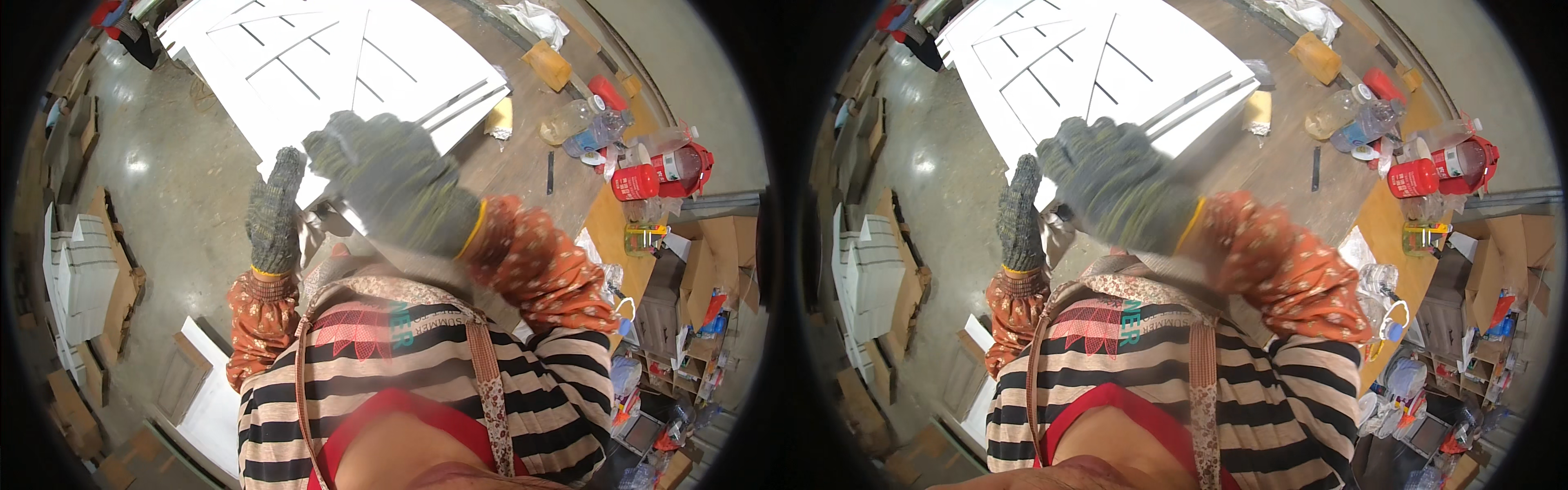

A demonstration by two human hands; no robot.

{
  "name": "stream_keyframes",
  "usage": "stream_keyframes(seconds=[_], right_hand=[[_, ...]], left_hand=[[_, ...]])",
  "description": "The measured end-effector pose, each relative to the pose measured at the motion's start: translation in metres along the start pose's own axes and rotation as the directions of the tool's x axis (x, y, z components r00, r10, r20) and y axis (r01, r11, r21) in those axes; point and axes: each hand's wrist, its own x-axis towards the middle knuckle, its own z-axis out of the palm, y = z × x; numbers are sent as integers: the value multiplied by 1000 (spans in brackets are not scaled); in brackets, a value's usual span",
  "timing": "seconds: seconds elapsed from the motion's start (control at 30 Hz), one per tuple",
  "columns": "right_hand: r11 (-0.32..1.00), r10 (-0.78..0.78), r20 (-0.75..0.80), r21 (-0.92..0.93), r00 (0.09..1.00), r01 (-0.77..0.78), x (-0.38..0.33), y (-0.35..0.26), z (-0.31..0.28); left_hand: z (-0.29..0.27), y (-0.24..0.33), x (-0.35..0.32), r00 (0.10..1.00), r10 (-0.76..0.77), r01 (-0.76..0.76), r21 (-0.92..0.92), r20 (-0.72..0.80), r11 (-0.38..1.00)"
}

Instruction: The person wipes the surface of several white wooden door panels with a cloth and stacks them on top of each other on a workbench.

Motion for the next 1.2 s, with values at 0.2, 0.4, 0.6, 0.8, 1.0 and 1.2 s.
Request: stream_keyframes(seconds=[0.2, 0.4, 0.6, 0.8, 1.0, 1.2], right_hand=[[985, 103, -7, -138, 995, -102, -20, 94, -3], [999, -33, 29, -27, 999, 34, -10, 29, -9], [992, 61, -34, -110, 998, -64, -18, 64, 0], [997, 66, 268, 29, 961, -77, 7, 18, -15], [975, 215, 59, -73, 975, -210, -8, 50, -11], [976, 200, 116, -113, 973, -187, -4, 27, -2]], left_hand=[[12, 22, 8, 987, 66, -68, -8, -148, 998], [7, 24, 9, 992, 68, -71, -25, -111, 997], [2, 26, 11, 997, 54, -52, 32, -62, 998], [4, 19, 6, 958, -280, 284, -301, 59, 910], [-3, 25, 13, 988, 130, -123, 95, -81, 988], [-6, 9, 8, 965, 247, -217, 262, -89, 940]])
